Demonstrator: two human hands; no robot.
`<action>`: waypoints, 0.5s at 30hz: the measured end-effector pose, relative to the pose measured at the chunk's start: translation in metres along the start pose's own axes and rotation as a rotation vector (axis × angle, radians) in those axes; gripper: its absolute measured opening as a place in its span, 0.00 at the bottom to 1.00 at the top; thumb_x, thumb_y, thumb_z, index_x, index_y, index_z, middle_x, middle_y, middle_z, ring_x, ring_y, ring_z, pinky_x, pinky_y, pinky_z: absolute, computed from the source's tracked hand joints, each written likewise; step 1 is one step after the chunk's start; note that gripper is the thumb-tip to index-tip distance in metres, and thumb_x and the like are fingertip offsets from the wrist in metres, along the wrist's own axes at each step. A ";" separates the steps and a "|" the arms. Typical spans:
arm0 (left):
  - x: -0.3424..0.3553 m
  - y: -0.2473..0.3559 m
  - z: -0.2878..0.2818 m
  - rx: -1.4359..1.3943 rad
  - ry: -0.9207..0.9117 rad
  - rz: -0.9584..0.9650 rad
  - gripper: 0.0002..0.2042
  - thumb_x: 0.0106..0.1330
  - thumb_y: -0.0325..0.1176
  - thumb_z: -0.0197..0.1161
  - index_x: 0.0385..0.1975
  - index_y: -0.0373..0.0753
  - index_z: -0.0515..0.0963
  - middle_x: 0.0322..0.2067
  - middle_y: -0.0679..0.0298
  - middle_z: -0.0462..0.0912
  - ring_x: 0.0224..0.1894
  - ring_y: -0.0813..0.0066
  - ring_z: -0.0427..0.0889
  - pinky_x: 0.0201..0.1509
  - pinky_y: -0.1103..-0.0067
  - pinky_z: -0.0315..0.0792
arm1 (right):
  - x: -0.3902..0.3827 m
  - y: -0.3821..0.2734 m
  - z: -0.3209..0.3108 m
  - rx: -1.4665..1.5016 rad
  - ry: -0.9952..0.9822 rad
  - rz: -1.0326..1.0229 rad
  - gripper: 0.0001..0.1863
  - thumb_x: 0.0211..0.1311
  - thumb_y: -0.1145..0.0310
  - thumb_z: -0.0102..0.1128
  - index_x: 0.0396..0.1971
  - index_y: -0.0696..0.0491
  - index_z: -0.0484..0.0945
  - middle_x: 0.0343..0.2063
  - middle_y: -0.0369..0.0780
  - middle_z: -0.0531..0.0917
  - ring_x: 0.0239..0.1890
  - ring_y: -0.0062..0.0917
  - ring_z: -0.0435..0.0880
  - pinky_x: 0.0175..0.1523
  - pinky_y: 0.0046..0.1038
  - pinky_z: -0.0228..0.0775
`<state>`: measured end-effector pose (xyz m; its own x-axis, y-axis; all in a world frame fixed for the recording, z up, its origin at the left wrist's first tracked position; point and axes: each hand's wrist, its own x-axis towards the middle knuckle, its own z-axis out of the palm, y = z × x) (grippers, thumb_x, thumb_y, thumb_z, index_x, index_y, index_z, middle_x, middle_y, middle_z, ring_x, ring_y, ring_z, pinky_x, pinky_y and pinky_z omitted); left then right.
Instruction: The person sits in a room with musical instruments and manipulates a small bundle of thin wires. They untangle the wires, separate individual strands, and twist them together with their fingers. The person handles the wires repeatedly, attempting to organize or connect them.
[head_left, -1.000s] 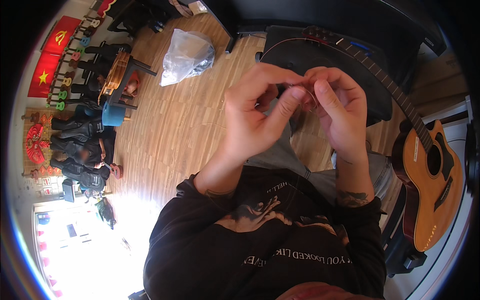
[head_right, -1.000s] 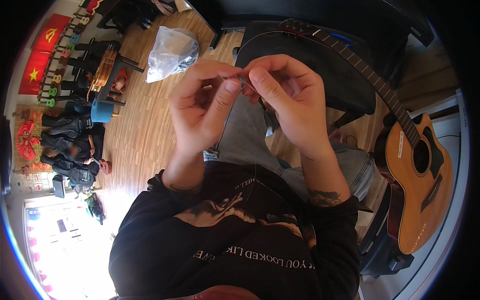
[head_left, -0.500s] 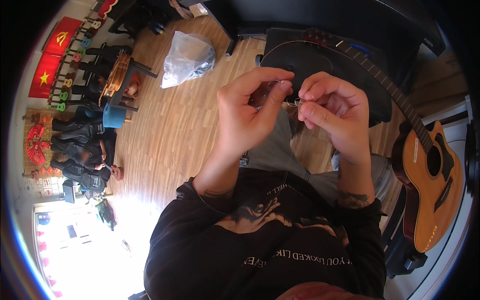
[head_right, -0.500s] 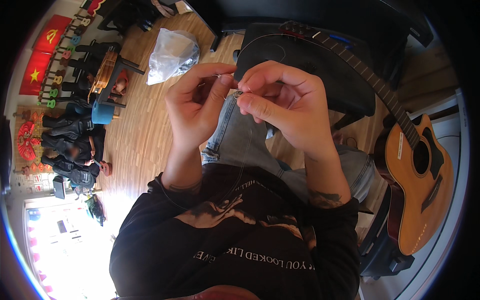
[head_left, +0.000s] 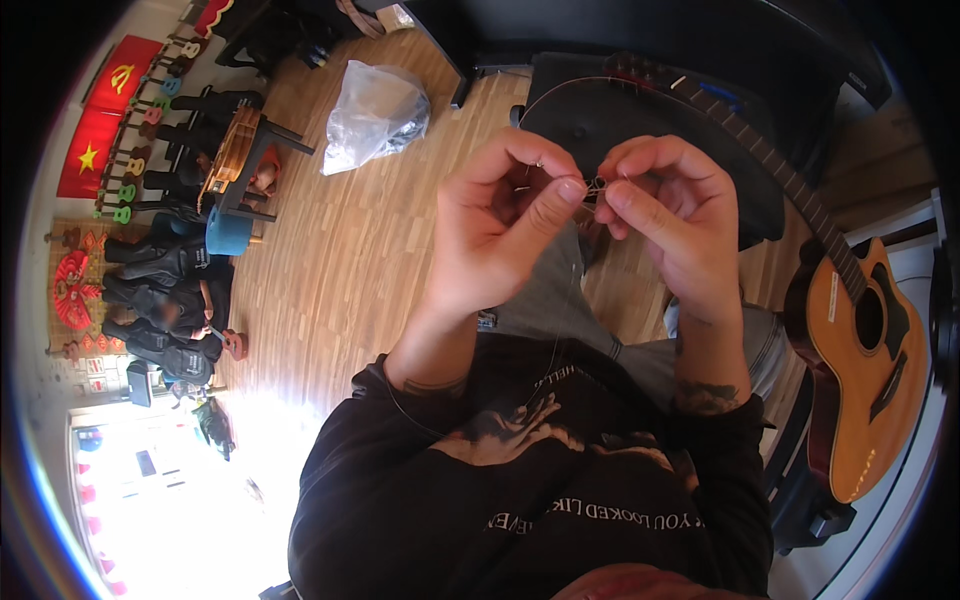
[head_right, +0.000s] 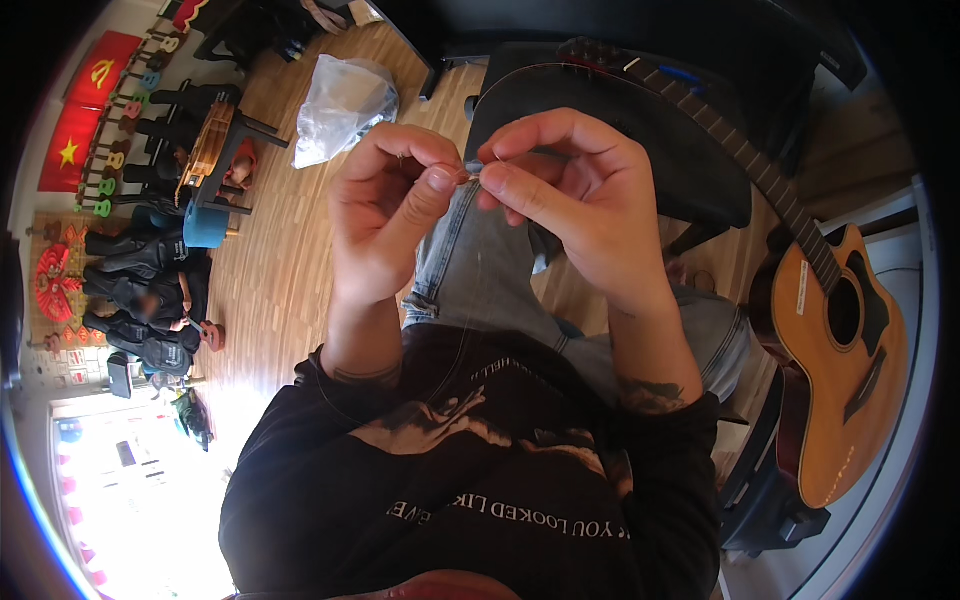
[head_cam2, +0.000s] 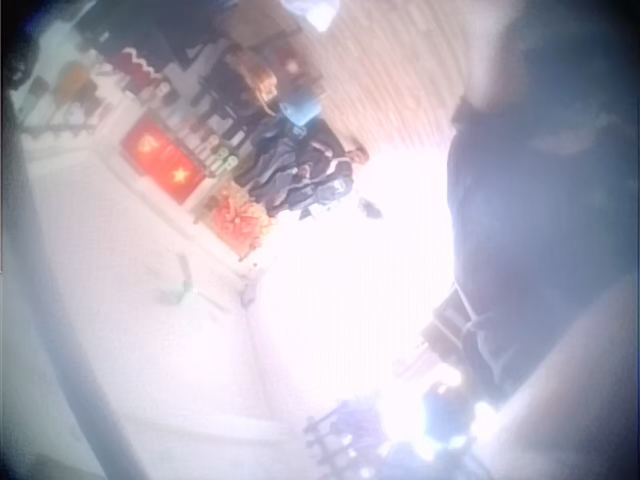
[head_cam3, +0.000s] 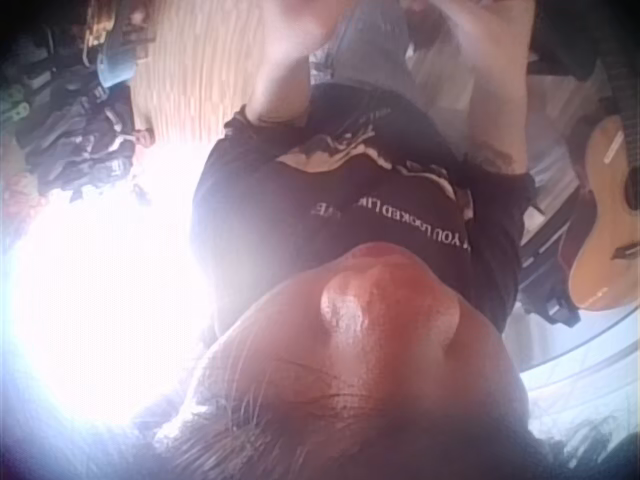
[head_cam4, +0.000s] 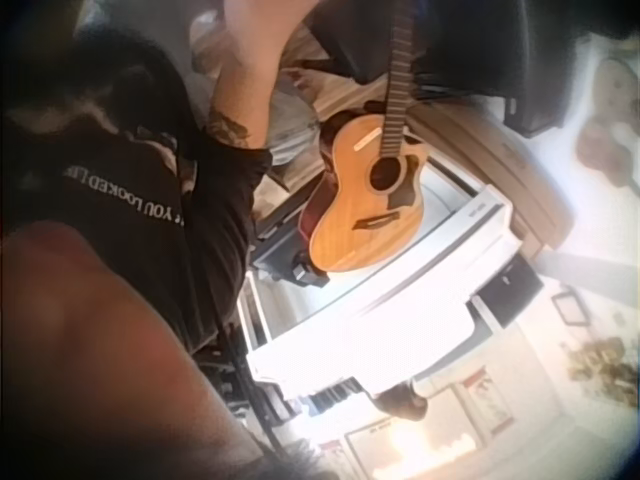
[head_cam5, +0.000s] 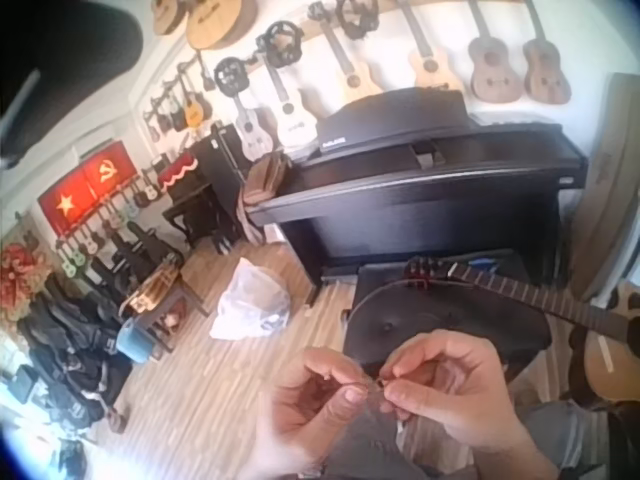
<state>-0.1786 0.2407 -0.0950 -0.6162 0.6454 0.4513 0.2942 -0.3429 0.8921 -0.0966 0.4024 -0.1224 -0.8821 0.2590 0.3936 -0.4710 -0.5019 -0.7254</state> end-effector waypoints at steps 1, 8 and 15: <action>0.000 0.000 -0.003 -0.018 -0.014 -0.010 0.04 0.68 0.21 0.58 0.40 0.33 0.73 0.35 0.61 0.80 0.30 0.84 0.73 0.32 0.87 0.66 | 0.000 0.001 -0.001 0.003 -0.005 -0.016 0.08 0.59 0.83 0.64 0.39 0.61 0.78 0.37 0.41 0.83 0.36 0.21 0.85 0.37 0.20 0.77; 0.001 -0.001 -0.004 -0.145 0.021 -0.099 0.02 0.71 0.24 0.54 0.39 0.36 0.72 0.31 0.59 0.80 0.20 0.88 0.61 0.23 0.87 0.54 | -0.001 0.003 -0.003 -0.025 -0.064 -0.060 0.09 0.59 0.86 0.62 0.37 0.60 0.76 0.38 0.37 0.79 0.40 0.17 0.80 0.44 0.19 0.74; 0.001 0.001 -0.004 -0.236 0.009 -0.186 0.04 0.70 0.24 0.57 0.41 0.36 0.72 0.30 0.64 0.80 0.26 0.88 0.69 0.26 0.89 0.58 | -0.003 -0.002 0.001 -0.071 -0.025 -0.039 0.12 0.59 0.85 0.61 0.43 0.61 0.77 0.36 0.34 0.76 0.37 0.13 0.75 0.42 0.15 0.68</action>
<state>-0.1818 0.2376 -0.0937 -0.6504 0.7064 0.2793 -0.0016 -0.3690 0.9294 -0.0933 0.4022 -0.1218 -0.8630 0.2556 0.4358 -0.5053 -0.4317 -0.7472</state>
